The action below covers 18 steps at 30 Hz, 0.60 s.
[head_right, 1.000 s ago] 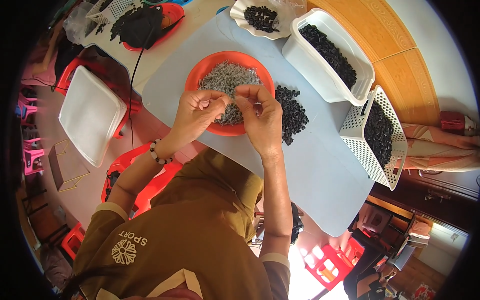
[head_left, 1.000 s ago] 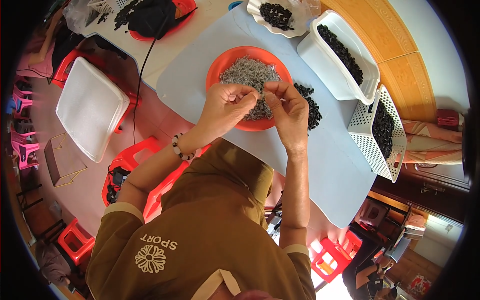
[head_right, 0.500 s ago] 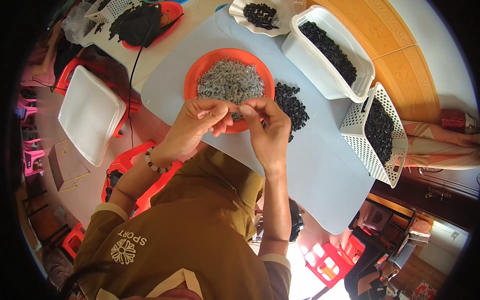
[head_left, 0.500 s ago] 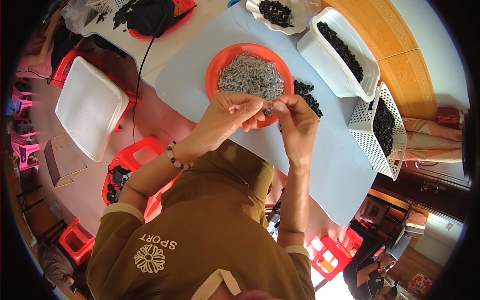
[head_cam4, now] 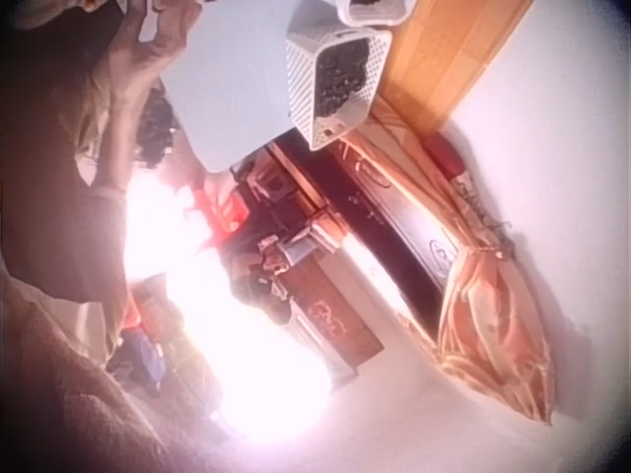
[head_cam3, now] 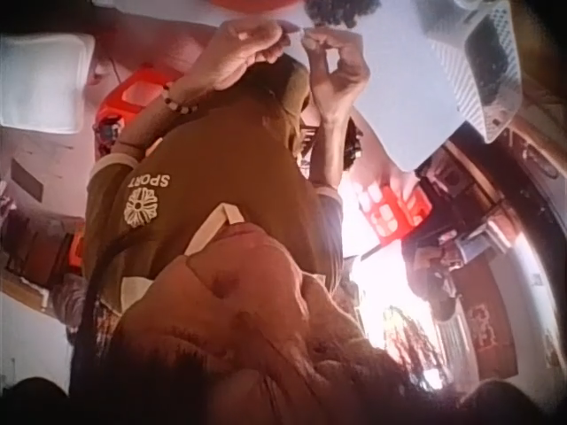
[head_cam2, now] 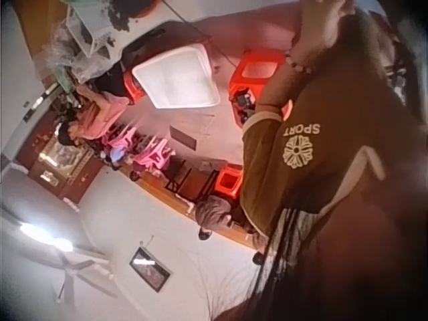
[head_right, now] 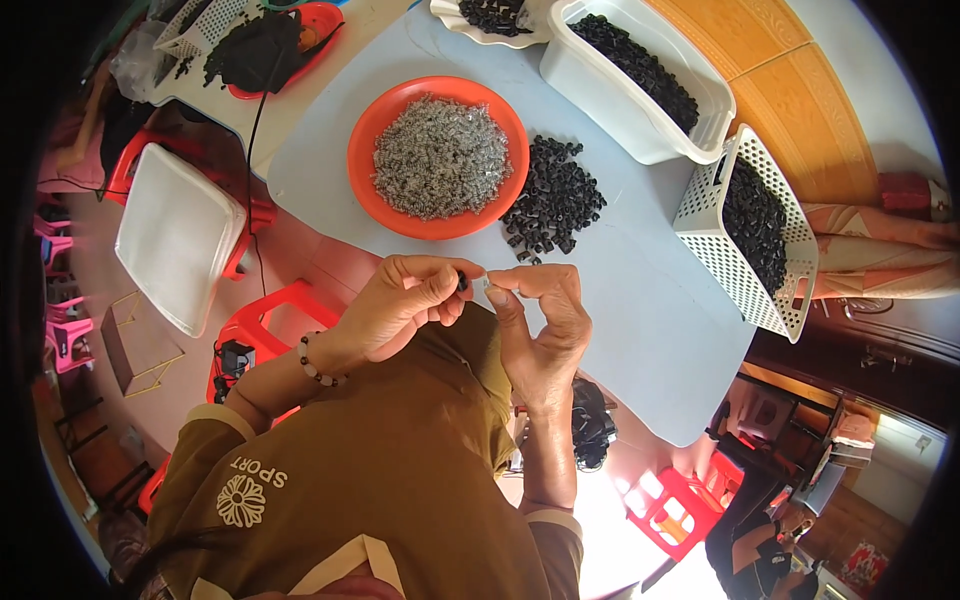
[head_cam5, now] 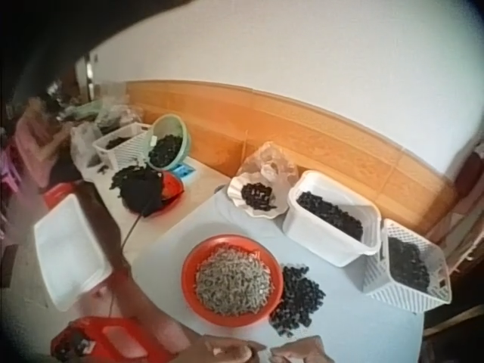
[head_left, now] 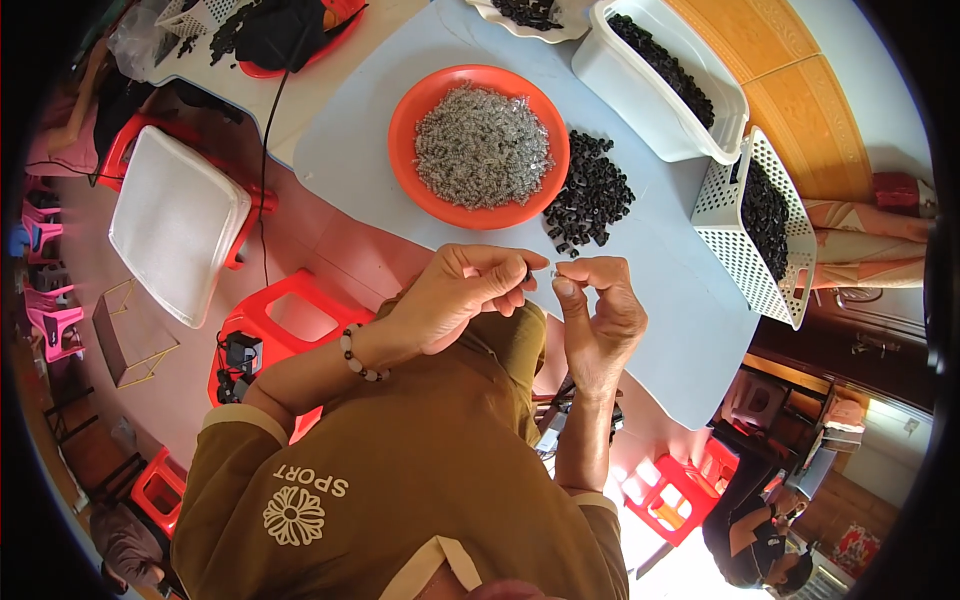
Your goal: The person assembles small components by hand, inserting metal pins into plastic parts at a workstation.
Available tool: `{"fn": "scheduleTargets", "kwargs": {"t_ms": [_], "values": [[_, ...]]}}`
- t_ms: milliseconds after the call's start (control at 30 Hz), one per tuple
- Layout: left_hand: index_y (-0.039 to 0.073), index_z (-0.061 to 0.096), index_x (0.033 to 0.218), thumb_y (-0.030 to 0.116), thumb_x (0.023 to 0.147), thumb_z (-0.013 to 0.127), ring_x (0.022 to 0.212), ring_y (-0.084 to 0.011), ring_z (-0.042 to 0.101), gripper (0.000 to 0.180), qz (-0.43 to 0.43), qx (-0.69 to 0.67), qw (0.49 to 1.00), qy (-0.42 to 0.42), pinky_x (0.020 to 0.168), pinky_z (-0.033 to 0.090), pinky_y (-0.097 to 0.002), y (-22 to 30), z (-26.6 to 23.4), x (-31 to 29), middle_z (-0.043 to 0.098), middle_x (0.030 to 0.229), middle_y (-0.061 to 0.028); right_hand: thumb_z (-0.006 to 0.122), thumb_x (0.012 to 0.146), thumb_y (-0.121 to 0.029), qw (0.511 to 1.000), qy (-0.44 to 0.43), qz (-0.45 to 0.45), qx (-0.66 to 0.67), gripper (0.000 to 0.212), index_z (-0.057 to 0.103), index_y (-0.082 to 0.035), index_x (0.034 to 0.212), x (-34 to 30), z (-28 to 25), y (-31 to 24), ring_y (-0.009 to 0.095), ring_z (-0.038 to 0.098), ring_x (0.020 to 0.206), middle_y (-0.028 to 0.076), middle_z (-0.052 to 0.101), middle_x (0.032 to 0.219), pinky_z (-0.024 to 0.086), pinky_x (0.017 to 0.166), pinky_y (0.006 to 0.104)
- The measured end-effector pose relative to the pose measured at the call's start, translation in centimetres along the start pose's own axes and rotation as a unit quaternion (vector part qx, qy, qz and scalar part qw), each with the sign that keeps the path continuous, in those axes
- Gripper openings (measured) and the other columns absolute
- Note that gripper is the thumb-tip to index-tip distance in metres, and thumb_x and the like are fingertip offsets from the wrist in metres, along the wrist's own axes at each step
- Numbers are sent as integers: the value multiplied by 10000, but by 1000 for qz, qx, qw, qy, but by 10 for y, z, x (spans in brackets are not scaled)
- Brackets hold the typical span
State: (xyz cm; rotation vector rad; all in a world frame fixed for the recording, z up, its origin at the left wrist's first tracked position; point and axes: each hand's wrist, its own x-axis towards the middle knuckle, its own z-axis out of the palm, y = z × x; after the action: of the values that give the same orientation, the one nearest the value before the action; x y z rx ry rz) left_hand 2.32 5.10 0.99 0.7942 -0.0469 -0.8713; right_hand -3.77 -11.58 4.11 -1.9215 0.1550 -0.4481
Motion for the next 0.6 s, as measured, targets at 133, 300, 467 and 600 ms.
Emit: {"fn": "scheduleTargets", "kwargs": {"t_ms": [133,300,467,600], "values": [[-24,689,1066,110,913,690,738,-68,614,203,98,130,987,17,667,510,-208,-4,12,-6,702,859,-56,733,771,43,999,25,14,18,157,720,-65,884,-11,-6,-4,185,536,853,29,659,862,448,797,304],[-53,687,1043,34,882,701,693,-75,623,183,103,131,986,-21,622,509,-199,-8,15,-11,706,819,-75,723,747,102,997,-10,-80,5,185,700,-29,876,-19,-13,-11,175,513,850,43,633,841,433,776,308],[-59,694,1012,17,885,691,677,-78,625,148,123,141,982,-38,602,510,-200,-13,14,-12,708,803,-88,736,738,93,996,-8,-86,-18,187,717,-53,853,-24,-17,-13,178,495,826,28,638,827,423,744,304],[-49,706,988,9,881,693,663,-76,620,123,132,168,976,-38,588,505,-201,-15,15,-11,709,802,-85,750,720,88,996,-14,-84,-17,206,735,-67,855,-27,-19,-13,181,487,816,18,640,829,419,704,294]]}}
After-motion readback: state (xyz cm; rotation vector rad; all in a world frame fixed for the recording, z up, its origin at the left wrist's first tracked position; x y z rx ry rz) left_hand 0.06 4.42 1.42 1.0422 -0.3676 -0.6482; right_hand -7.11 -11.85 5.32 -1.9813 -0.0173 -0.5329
